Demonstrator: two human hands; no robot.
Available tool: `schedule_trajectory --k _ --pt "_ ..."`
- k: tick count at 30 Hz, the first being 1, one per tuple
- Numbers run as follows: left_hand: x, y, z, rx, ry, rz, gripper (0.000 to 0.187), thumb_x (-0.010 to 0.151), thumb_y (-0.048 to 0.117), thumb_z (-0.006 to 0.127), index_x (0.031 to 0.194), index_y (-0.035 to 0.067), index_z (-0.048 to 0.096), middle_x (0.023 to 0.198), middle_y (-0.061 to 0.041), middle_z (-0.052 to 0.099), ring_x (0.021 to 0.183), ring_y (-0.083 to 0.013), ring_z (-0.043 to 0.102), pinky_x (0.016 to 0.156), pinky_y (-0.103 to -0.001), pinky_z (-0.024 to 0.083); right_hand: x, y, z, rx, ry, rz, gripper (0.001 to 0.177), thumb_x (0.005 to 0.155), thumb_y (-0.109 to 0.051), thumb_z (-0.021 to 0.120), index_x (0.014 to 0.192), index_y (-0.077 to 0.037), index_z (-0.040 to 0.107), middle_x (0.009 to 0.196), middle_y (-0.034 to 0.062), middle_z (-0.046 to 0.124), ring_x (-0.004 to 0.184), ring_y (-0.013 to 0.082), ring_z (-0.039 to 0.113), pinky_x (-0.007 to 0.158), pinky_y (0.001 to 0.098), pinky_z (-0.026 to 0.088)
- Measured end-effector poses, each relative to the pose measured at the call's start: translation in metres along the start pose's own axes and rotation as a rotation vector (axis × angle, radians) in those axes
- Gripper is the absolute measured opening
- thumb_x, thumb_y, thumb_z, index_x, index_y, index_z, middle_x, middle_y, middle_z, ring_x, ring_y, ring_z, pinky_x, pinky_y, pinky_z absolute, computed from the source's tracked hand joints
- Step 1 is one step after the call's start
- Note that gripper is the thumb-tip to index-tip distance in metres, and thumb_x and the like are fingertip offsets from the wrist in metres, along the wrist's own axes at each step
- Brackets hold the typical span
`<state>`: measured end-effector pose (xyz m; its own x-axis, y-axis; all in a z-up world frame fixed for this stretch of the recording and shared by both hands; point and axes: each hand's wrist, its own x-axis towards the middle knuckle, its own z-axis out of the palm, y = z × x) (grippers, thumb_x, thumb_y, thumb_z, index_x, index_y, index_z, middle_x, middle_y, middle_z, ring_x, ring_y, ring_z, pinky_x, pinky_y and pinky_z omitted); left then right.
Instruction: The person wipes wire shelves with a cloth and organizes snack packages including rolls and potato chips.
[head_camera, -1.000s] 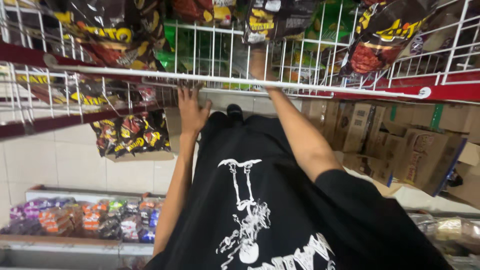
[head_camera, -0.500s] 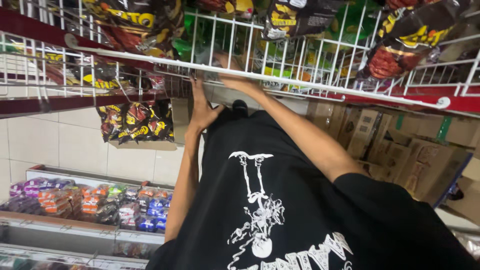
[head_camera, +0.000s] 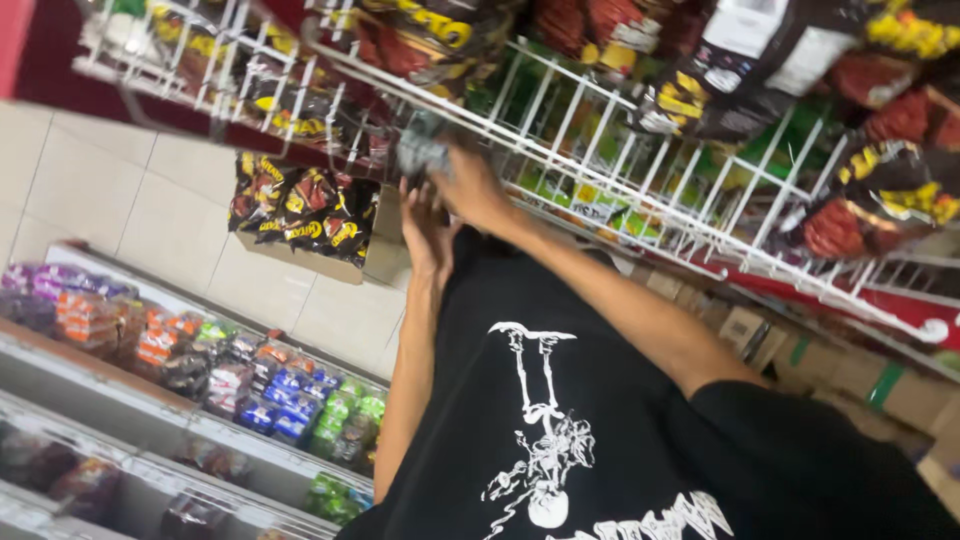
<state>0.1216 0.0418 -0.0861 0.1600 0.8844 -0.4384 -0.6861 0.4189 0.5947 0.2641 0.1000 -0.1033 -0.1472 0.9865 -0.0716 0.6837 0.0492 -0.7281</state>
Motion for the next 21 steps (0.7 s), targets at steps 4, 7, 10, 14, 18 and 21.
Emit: schedule_trajectory --k 4,7,10,14,18,21 --pt "0.018 0.001 -0.022 -0.182 -0.136 0.005 0.064 0.119 0.046 0.054 0.159 -0.001 0.038 0.162 -0.021 0.043 0.151 -0.0358 0.042 0.128 -0.052 0.036 -0.008 -0.060 0.017 -0.091 -0.101 -0.146 0.061 0.104 -0.032 0.066 0.151 -0.002 0.040 0.149 0.0291 0.043 0.136 0.0470 0.046 0.111 0.0530 0.038" --pt "0.052 0.007 -0.036 -0.083 0.168 -0.045 0.059 0.100 0.048 0.052 0.148 0.015 0.042 0.145 -0.001 0.051 0.135 -0.0236 0.053 0.116 -0.045 0.045 -0.019 -0.066 -0.004 0.198 -0.255 -0.101 0.076 0.099 -0.024 0.071 0.156 0.003 0.030 0.155 0.0359 0.028 0.140 0.0535 0.032 0.114 0.0547 0.031" --pt "0.079 0.008 -0.022 -0.108 0.419 0.090 0.048 0.097 0.035 0.053 0.131 0.002 0.055 0.114 -0.018 0.065 0.101 -0.0387 0.061 0.085 -0.058 0.050 -0.050 -0.046 -0.037 0.584 -0.535 0.165 0.076 0.095 -0.037 0.058 0.157 -0.008 0.025 0.153 0.0227 0.041 0.137 0.0359 0.051 0.111 0.0414 0.043" --pt "0.104 -0.017 0.022 0.265 0.242 0.527 0.043 0.100 0.016 0.048 0.139 -0.003 0.047 0.125 -0.013 0.057 0.115 -0.0268 0.053 0.104 -0.041 0.043 -0.098 -0.003 -0.085 0.329 -0.564 0.226 0.063 0.101 -0.042 0.054 0.153 -0.008 0.041 0.145 0.0215 0.058 0.135 0.0315 0.056 0.112 0.0401 0.043" --pt "0.099 -0.056 0.058 0.556 0.428 0.417 0.038 0.100 0.012 0.051 0.133 -0.006 0.049 0.124 -0.012 0.060 0.111 -0.0232 0.054 0.102 -0.037 0.042 -0.155 0.041 -0.124 0.309 -0.502 0.327 0.061 0.104 -0.045 0.054 0.150 -0.007 0.045 0.145 0.0202 0.057 0.134 0.0305 0.057 0.112 0.0393 0.045" --pt "0.075 -0.080 0.054 0.744 0.362 0.526 0.033 0.100 0.010 0.049 0.126 -0.009 0.056 0.119 -0.020 0.065 0.107 -0.0269 0.058 0.102 -0.040 0.045 -0.213 0.059 -0.139 0.326 -0.407 0.479 0.061 0.103 -0.048 0.048 0.151 -0.011 0.047 0.151 0.0169 0.050 0.132 0.0302 0.052 0.108 0.0430 0.043"
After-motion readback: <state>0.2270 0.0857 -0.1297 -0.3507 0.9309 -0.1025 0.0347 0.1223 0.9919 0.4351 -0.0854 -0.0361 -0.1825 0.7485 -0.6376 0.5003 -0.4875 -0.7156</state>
